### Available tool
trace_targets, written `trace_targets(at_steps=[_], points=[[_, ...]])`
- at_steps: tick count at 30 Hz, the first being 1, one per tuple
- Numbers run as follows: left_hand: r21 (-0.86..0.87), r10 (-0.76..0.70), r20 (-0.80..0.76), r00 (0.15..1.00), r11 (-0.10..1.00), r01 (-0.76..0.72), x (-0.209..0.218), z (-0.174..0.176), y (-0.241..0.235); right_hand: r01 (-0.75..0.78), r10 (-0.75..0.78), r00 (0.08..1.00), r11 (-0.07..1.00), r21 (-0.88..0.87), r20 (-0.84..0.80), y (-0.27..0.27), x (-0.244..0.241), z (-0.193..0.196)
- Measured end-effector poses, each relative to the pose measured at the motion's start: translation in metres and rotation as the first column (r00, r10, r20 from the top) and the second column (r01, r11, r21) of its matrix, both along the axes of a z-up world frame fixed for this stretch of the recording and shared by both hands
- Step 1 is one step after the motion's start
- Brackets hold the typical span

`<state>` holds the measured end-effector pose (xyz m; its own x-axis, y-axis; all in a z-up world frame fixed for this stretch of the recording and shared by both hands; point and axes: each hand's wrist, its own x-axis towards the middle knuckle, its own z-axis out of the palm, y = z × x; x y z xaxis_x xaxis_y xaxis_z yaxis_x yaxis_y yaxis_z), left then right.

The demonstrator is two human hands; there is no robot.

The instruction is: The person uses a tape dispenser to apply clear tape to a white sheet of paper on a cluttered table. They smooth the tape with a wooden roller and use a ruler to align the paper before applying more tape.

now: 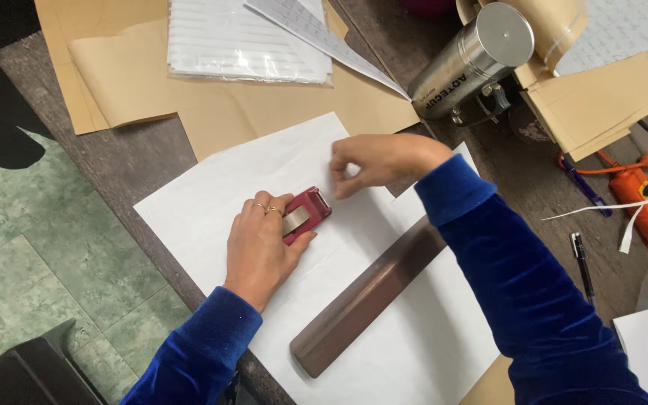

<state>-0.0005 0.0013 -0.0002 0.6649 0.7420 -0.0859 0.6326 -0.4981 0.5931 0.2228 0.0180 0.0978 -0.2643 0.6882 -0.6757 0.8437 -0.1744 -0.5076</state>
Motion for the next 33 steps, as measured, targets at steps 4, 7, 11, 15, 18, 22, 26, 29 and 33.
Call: trace_targets(at_steps=[4, 7, 11, 15, 18, 22, 26, 29, 33], points=[[0.007, 0.005, 0.022, 1.0, 1.0, -0.005, 0.0, 0.004, 0.0, 0.078, -0.078, 0.996, 0.997, -0.006, 0.043, -0.005, 0.016, -0.026], [0.002, -0.011, 0.028, 1.0, 1.0, 0.011, 0.0, 0.008, 0.0, 0.055, -0.058, 0.997, 0.996, 0.064, 0.044, -0.003, 0.02, -0.046], [-0.031, -0.007, -0.001, 1.0, 0.999, 0.007, 0.001, 0.008, 0.0, 0.115, -0.116, 0.993, 0.992, 0.044, 0.032, -0.009, 0.017, -0.021], [-0.028, -0.004, -0.015, 1.0, 1.0, 0.004, 0.0, 0.011, 0.0, 0.111, -0.111, 0.994, 0.994, 0.019, 0.019, -0.008, 0.021, -0.021], [-0.037, 0.0, -0.002, 1.0, 0.999, 0.0, 0.001, 0.01, 0.0, 0.092, -0.092, 0.995, 0.996, -0.016, 0.033, -0.006, 0.019, -0.013], [-0.033, 0.012, 0.003, 1.0, 0.999, -0.011, 0.001, 0.008, 0.0, 0.079, -0.076, 0.996, 0.996, -0.05, 0.052, -0.002, 0.022, -0.007], [-0.028, 0.008, 0.0, 1.0, 1.0, -0.008, 0.001, 0.005, -0.001, 0.085, -0.076, 0.991, 0.993, -0.087, 0.109, -0.001, 0.022, -0.011], [-0.032, 0.002, -0.003, 1.0, 0.999, -0.002, 0.001, 0.007, 0.0, 0.1, -0.088, 0.989, 0.99, -0.095, 0.12, 0.001, 0.03, -0.037], [-0.042, 0.004, -0.013, 1.0, 0.999, -0.005, 0.0, 0.008, 0.0, 0.127, -0.114, 0.983, 0.988, -0.085, 0.141, 0.001, 0.033, -0.047]])
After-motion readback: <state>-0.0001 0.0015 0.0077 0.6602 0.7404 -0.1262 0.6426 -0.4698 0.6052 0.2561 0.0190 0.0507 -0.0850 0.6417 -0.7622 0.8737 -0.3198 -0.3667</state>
